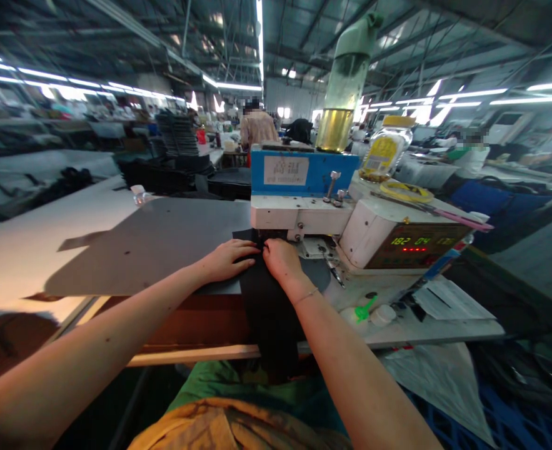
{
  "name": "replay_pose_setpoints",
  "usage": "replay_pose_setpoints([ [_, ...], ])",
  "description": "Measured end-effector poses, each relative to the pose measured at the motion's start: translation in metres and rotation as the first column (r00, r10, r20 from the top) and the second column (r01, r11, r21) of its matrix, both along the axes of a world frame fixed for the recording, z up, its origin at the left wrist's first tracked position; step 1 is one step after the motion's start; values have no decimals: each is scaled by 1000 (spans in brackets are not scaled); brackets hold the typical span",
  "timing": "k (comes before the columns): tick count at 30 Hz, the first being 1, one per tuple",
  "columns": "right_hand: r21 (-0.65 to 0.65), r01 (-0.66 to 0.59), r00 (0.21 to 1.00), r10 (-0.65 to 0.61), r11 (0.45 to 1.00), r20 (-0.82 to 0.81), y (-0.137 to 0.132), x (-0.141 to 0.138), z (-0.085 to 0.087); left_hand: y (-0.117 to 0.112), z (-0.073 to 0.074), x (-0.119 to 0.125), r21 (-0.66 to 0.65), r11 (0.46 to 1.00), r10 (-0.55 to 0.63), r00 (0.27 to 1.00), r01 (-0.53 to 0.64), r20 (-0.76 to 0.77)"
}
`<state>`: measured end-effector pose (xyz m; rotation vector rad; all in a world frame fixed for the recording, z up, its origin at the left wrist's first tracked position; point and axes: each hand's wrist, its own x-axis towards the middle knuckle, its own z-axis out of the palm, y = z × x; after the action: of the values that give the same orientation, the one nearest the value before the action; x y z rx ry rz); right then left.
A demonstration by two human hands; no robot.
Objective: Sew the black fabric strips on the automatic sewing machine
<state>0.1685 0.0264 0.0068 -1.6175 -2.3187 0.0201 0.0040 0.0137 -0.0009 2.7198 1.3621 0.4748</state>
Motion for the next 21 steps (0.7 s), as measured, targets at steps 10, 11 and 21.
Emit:
replay_pose_setpoints([
  [10,31,-9,1000,9,999,2,2,1,-3,-1,0,0,5,1000,-2,1000,2,0],
  [11,33,-10,1000,10,999,1,2,0,-3,-1,0,0,5,1000,-3,1000,3,1],
  [21,63,-23,1000,24,998,-12,2,1,-5,-3,1,1,6,1000,0,1000,0,2],
])
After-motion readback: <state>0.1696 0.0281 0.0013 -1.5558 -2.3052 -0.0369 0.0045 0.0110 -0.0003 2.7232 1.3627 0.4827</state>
